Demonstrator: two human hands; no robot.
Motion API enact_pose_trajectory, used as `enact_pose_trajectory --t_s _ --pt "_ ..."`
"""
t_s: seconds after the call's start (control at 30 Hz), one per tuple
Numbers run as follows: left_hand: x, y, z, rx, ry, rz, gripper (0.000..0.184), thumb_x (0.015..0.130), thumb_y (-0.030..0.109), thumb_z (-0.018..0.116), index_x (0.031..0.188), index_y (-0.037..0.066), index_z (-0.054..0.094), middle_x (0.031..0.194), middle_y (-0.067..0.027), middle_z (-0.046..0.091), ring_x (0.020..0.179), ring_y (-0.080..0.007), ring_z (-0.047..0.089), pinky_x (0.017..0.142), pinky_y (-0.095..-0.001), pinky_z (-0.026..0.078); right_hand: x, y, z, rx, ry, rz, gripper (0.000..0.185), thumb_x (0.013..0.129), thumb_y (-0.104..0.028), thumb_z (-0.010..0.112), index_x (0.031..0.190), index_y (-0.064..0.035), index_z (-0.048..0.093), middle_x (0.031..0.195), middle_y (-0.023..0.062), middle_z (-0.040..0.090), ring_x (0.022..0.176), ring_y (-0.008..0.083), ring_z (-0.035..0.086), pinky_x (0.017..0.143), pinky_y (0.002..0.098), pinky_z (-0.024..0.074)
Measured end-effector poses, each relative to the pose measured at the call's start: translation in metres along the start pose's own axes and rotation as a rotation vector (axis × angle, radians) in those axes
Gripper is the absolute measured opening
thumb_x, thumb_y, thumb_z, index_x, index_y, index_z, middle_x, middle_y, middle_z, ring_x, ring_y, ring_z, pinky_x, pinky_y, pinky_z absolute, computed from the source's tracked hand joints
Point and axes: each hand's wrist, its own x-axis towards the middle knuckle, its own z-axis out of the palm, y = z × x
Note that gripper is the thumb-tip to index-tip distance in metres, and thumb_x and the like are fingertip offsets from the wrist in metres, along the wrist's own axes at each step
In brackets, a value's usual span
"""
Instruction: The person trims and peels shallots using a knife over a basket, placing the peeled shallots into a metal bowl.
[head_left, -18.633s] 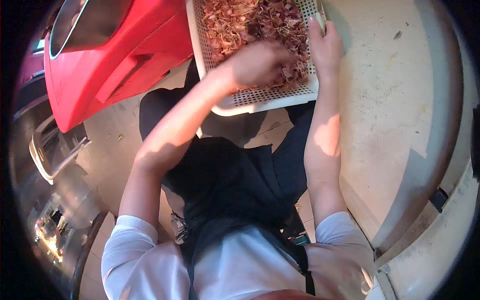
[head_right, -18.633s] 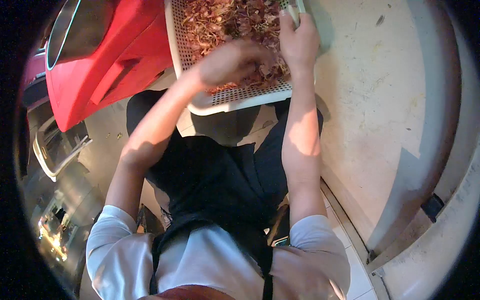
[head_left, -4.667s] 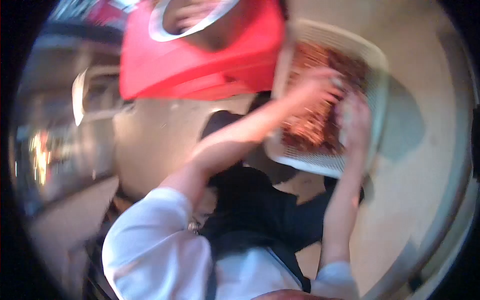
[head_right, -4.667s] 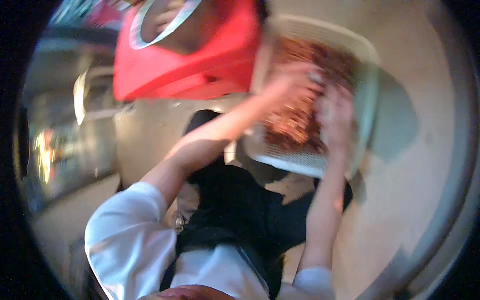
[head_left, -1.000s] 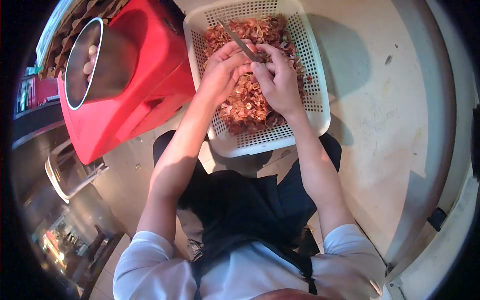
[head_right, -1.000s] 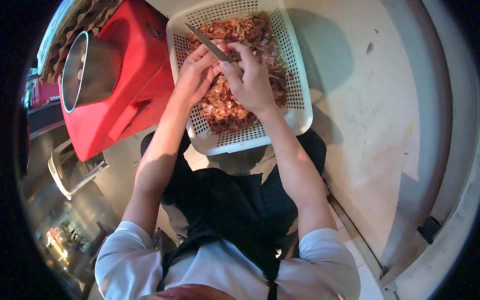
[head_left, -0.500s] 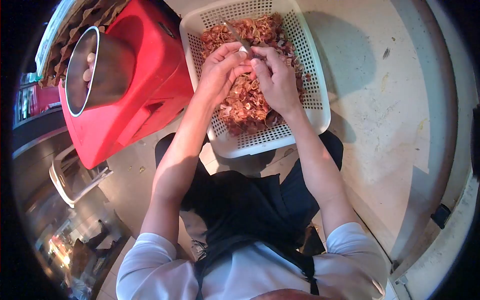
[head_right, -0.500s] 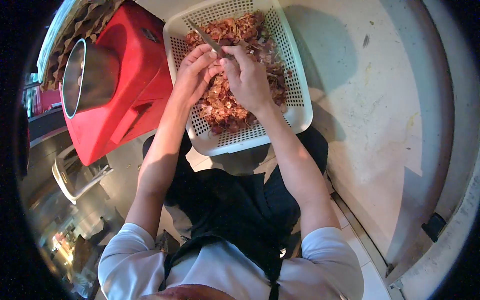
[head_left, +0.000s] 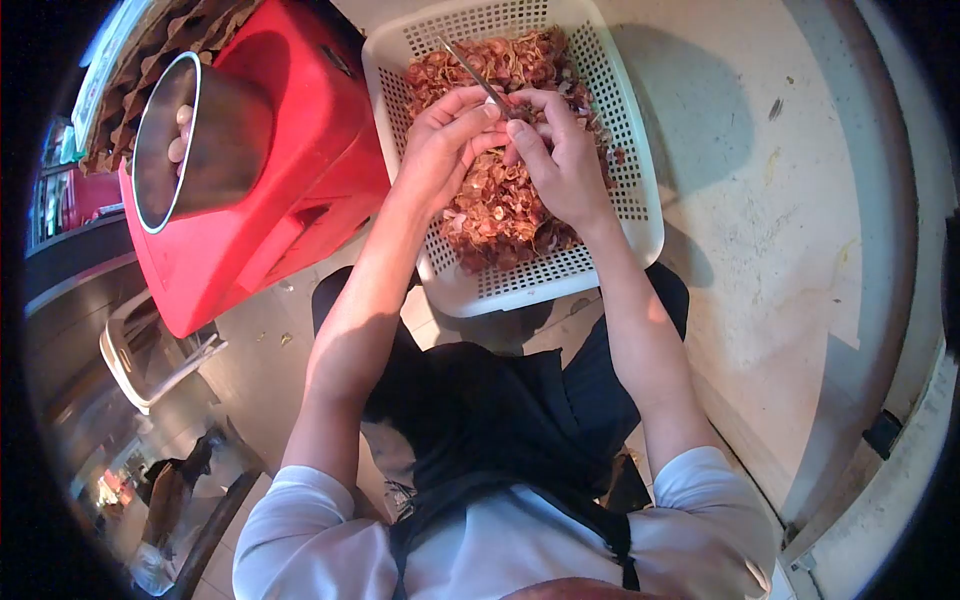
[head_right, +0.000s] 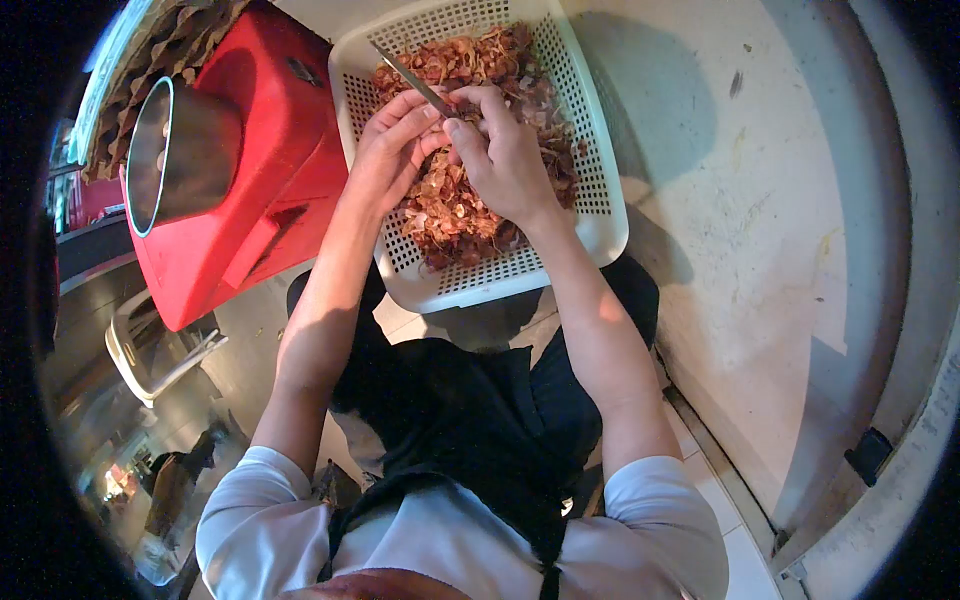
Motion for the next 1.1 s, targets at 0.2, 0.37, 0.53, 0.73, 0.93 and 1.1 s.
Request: enact_pose_trajectory --t_s 0.2,0.37,0.53,0.73,0.93,1.1 --pt "0.0 0.001 0.003 0.091 0.025 -0.009 0.022 0.094 0.006 0.055 0.114 -0.002 0.06 0.103 -0.0088 0.066 0.089 -0.0165 0.065 0.076 -0.03 0.056 0.0 0.001 0.001 -0.059 0.044 -0.019 0.019 0.096 -0.015 0.054 0.109 -0.0017 0.052 0.074 0.008 0.065 0.064 0.014 0.064 0.057 0.0286 0.0497" --pt "0.0 0.001 0.001 0.016 -0.053 -0.03 0.023 0.095 0.009 0.055 0.114 -0.002 0.06 0.101 -0.008 0.065 0.089 -0.0169 0.064 0.08 -0.0293 0.054 0.0 0.005 -0.001 0.066 0.042 0.016 0.019 0.097 -0.017 0.054 0.107 -0.0015 0.053 0.072 0.0074 0.064 0.063 0.0123 0.062 0.057 0.0281 0.0486" --pt "-0.002 0.004 0.005 -0.024 -0.017 -0.04 0.027 0.092 0.007 0.056 0.118 -0.003 0.058 0.101 -0.0106 0.066 0.088 -0.0168 0.064 0.08 -0.0298 0.054 0.003 0.007 -0.011 0.083 0.055 0.127 0.022 0.096 -0.016 0.054 0.111 -0.0002 0.051 0.077 0.0081 0.064 0.063 0.0111 0.061 0.057 0.027 0.0487" --pt "0.0 0.003 0.002 -0.001 -0.033 -0.02 0.025 0.093 0.008 0.056 0.116 -0.003 0.058 0.1 -0.0102 0.066 0.089 -0.0168 0.064 0.08 -0.0292 0.054 0.0 -0.004 -0.004 0.047 -0.022 0.055 0.028 0.096 -0.014 0.055 0.12 -0.0009 0.049 0.077 0.0081 0.065 0.064 0.0126 0.064 0.058 0.028 0.0502" --pt "-0.001 0.003 0.001 0.054 -0.031 -0.017 0.023 0.095 0.009 0.055 0.116 -0.001 0.059 0.103 -0.0087 0.066 0.093 -0.0162 0.064 0.081 -0.0309 0.054 -0.001 0.001 -0.001 0.013 0.001 0.003 0.026 0.095 -0.014 0.055 0.119 -0.0033 0.051 0.078 0.009 0.066 0.064 0.0136 0.064 0.057 0.0286 0.0501" --pt "-0.003 0.005 0.008 0.048 0.0 -0.002 0.024 0.091 0.007 0.059 0.114 -0.002 0.06 0.099 -0.009 0.066 0.085 -0.015 0.064 0.077 -0.0282 0.054 -0.001 0.002 -0.002 -0.074 0.037 -0.036 0.022 0.096 -0.015 0.054 0.114 -0.0027 0.053 0.077 0.0084 0.065 0.065 0.0131 0.064 0.057 0.0283 0.0492"
